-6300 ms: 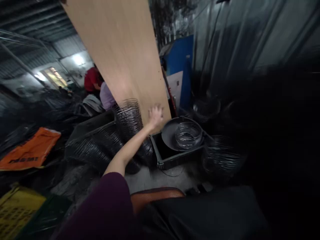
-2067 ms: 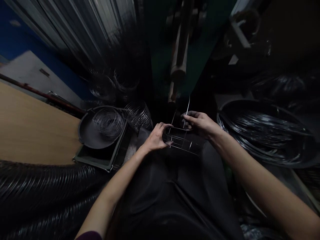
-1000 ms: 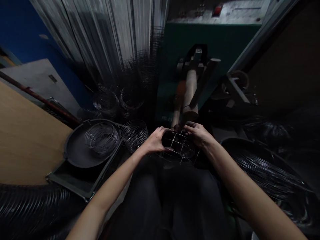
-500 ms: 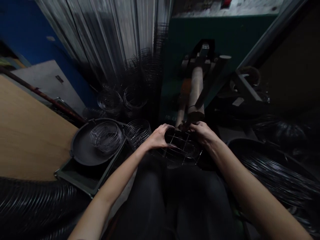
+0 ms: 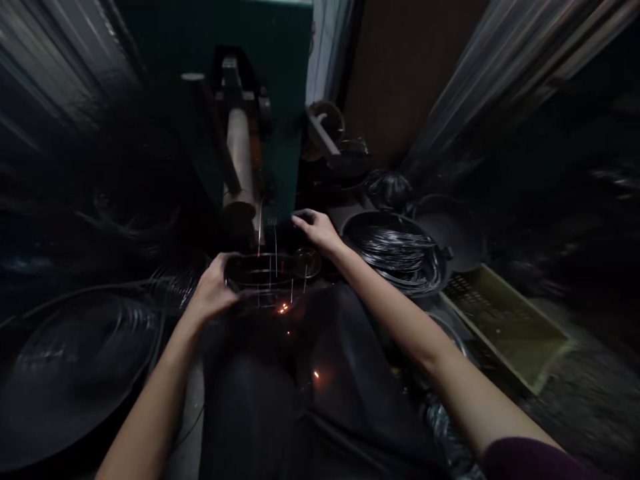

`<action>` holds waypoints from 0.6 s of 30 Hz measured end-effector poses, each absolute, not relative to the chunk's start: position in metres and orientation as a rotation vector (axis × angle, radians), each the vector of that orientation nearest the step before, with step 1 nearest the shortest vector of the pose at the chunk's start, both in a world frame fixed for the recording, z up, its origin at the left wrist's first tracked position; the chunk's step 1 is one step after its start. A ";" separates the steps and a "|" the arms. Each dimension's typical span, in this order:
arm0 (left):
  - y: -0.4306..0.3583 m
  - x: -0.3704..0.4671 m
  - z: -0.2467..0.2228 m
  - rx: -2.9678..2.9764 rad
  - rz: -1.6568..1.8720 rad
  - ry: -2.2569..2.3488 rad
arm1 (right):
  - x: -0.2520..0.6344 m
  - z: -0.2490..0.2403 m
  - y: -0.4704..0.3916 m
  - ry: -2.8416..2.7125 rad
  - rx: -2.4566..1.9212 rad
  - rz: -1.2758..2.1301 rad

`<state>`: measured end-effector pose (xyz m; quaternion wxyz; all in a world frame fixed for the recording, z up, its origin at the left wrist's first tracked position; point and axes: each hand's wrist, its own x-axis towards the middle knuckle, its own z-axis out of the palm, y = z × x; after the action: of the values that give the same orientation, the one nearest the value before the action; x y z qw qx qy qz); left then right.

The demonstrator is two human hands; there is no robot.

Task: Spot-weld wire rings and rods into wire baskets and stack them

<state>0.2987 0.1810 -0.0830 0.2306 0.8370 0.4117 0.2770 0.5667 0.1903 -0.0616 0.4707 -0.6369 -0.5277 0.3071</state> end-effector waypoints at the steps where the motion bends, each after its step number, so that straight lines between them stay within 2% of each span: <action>1: 0.170 0.299 -0.092 2.299 0.748 1.124 | 0.593 -0.067 0.178 -1.341 -1.699 0.598; 4: 0.123 0.299 -0.130 2.244 0.704 1.106 | 0.685 -0.082 0.142 -1.284 -2.257 0.247; 7: 0.080 0.298 -0.170 2.165 0.706 1.178 | 0.772 -0.090 0.123 -1.127 -2.484 0.144; 13: 0.061 0.284 -0.207 2.246 0.841 1.198 | 0.870 -0.103 0.137 -0.868 -2.730 0.177; 18: 0.056 0.267 -0.211 2.286 0.729 1.406 | 0.907 -0.133 0.168 -0.850 -2.753 0.334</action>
<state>0.2671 0.0565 -0.2113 0.1793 0.8086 0.4975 0.2578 0.9072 0.1678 -0.1330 0.1202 -0.9423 -0.2908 0.1143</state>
